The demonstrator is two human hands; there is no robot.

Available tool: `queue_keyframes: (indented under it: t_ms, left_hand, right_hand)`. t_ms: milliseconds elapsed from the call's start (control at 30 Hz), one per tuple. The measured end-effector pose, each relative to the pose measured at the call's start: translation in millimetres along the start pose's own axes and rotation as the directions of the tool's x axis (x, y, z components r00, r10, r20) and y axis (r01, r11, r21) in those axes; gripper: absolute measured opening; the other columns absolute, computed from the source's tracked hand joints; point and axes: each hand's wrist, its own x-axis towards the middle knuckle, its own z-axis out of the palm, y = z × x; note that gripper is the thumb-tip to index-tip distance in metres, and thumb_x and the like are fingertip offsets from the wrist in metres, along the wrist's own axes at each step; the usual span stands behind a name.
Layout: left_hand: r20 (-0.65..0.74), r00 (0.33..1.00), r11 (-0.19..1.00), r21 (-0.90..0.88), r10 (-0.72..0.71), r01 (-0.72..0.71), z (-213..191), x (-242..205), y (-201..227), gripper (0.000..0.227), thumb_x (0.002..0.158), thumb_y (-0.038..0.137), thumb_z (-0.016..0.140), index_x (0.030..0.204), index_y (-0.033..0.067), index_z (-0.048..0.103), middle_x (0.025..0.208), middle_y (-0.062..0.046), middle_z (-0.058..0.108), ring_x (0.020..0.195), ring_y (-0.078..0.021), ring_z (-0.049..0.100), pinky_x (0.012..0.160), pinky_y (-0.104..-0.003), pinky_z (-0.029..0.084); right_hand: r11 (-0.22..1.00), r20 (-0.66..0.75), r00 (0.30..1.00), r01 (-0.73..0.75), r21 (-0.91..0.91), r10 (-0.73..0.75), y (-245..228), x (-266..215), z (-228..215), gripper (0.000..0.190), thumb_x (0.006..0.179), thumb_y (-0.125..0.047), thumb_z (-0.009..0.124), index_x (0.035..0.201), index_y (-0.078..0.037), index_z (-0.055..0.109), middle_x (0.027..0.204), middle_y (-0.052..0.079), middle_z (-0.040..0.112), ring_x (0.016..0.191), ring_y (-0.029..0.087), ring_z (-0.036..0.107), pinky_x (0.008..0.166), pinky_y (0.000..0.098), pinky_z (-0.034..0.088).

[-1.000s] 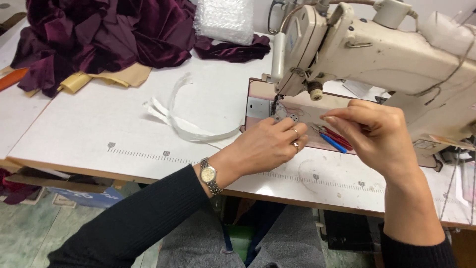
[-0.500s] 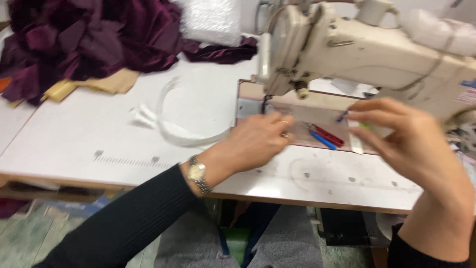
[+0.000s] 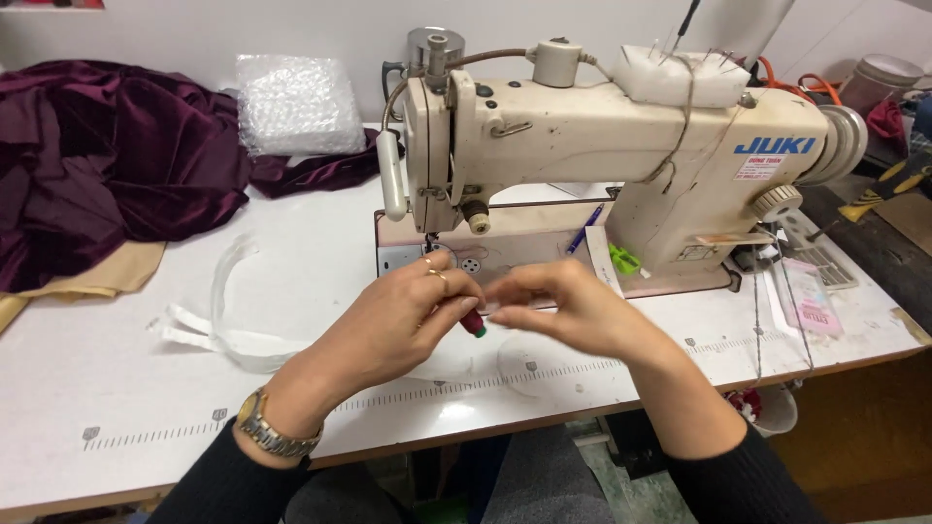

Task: Threading an industrial sewing machine and preparing the bobbin for use.

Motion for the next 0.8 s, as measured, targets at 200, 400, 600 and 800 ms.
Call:
queue_keyframes:
  t_ms: [200, 400, 600, 800]
  left_hand:
    - [-0.044, 0.992, 0.785, -0.617, -0.114, 0.063, 21.3, -0.5, -12.4, 0.024, 0.086, 0.014, 0.067, 0.105, 0.0002, 0.066, 0.088, -0.013, 0.071, 0.082, -0.0196, 0.070, 0.066, -0.029, 0.061]
    - [-0.140, 0.982, 0.508, -0.860, -0.128, -0.056, 35.3, 6.3, 4.0, 0.031, 0.086, 0.009, 0.067, 0.112, -0.0068, 0.062, 0.091, -0.016, 0.071, 0.080, -0.0186, 0.071, 0.071, -0.032, 0.063]
    - [-0.462, 0.867, 0.741, -0.646, -0.188, -0.183, 35.6, 13.5, -5.8, 0.025, 0.086, 0.011, 0.070, 0.105, -0.0038, 0.062, 0.081, -0.013, 0.071, 0.064, -0.0139, 0.067, 0.057, -0.025, 0.058]
    - [-0.346, 0.929, 0.707, -0.689, -0.129, -0.158, 38.7, 14.3, -1.6, 0.020, 0.084, 0.007, 0.069, 0.100, -0.0034, 0.067, 0.068, -0.014, 0.068, 0.050, -0.0144, 0.063, 0.046, -0.027, 0.057]
  right_hand:
    - [0.972, -0.137, 0.991, 0.037, 0.233, -0.005, 21.6, 7.3, -12.4, 0.008, 0.085, -0.007, 0.069, 0.085, -0.003, 0.075, 0.061, 0.001, 0.055, 0.060, 0.005, 0.043, 0.053, 0.0197, 0.036]
    - [0.960, -0.235, 0.971, 0.100, 0.262, -0.037, 29.7, 10.0, 4.9, 0.010, 0.089, -0.007, 0.066, 0.087, 0.000, 0.073, 0.065, 0.003, 0.057, 0.059, 0.006, 0.046, 0.053, 0.0200, 0.038]
    - [0.973, -0.084, 0.972, 0.210, -0.098, -0.218, 1.9, -4.8, 11.4, 0.008, 0.087, -0.002, 0.063, 0.085, -0.004, 0.071, 0.065, 0.007, 0.061, 0.055, 0.018, 0.055, 0.053, 0.0291, 0.045]
    - [0.923, -0.138, 0.928, 0.309, -0.230, -0.345, -4.4, 2.2, -25.9, 0.008, 0.088, -0.004, 0.061, 0.088, -0.006, 0.069, 0.067, 0.007, 0.062, 0.060, 0.024, 0.061, 0.057, 0.0323, 0.049]
